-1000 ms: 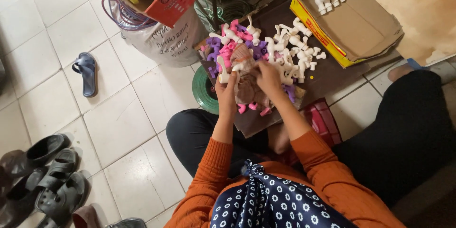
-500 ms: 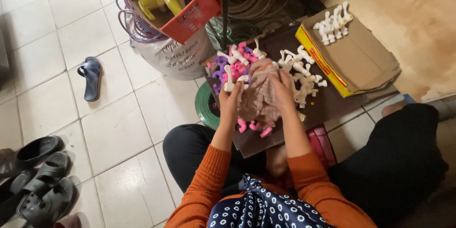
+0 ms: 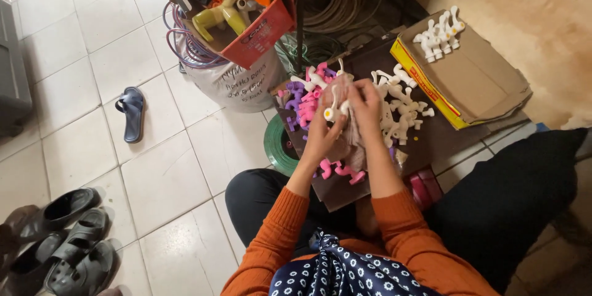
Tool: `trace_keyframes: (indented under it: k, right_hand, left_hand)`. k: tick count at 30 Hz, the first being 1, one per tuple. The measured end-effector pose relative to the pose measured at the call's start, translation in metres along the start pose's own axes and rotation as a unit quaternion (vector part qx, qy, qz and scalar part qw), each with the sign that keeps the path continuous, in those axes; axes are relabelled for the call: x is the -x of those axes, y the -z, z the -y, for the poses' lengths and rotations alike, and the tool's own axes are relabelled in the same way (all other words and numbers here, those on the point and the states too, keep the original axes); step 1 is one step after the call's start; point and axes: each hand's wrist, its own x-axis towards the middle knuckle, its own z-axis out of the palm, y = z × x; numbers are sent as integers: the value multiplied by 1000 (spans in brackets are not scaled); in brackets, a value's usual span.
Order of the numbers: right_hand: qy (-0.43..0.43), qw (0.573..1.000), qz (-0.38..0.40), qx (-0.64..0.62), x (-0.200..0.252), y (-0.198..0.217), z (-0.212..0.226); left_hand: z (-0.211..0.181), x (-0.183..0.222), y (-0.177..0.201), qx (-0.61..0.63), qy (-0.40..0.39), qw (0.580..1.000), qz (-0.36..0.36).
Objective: Assembling plastic water taps by manually joining the handle and body components.
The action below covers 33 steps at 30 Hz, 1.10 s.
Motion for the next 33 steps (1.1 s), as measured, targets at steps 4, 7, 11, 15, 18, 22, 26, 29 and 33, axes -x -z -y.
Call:
trace_keyframes:
  k: [4, 7, 11, 15, 18, 22, 26, 29, 33]
  right_hand:
    - [-52, 987, -61, -140, 11, 21, 29]
    - [-66, 979, -35, -190, 24, 26, 17]
    - [136, 985, 103, -31, 48, 9, -7]
    - [14, 1000, 10, -10, 76, 5, -28]
    - [-62, 996, 15, -57, 61, 9, -32]
    - [-67, 991, 48, -103, 56, 16, -48]
    - [-37, 991, 38, -122, 54, 15, -32]
    - [50, 998, -1, -41, 54, 19, -10]
    - [204, 975, -64, 52, 45, 27, -10]
  left_hand:
    - [100, 10, -4, 124, 145, 979, -73]
    - [78, 9, -3, 152, 190, 961, -132]
    - [65, 7, -25, 226, 159, 942, -188]
    - [49, 11, -49, 271, 165, 911, -263]
    - [63, 15, -60, 196, 63, 957, -203]
    - [66, 5, -56, 106, -27, 984, -138]
    - [80, 7, -63, 198, 37, 977, -74]
    - [71, 14, -57, 199, 101, 969, -104]
    - [38, 26, -50, 166, 100, 973, -122]
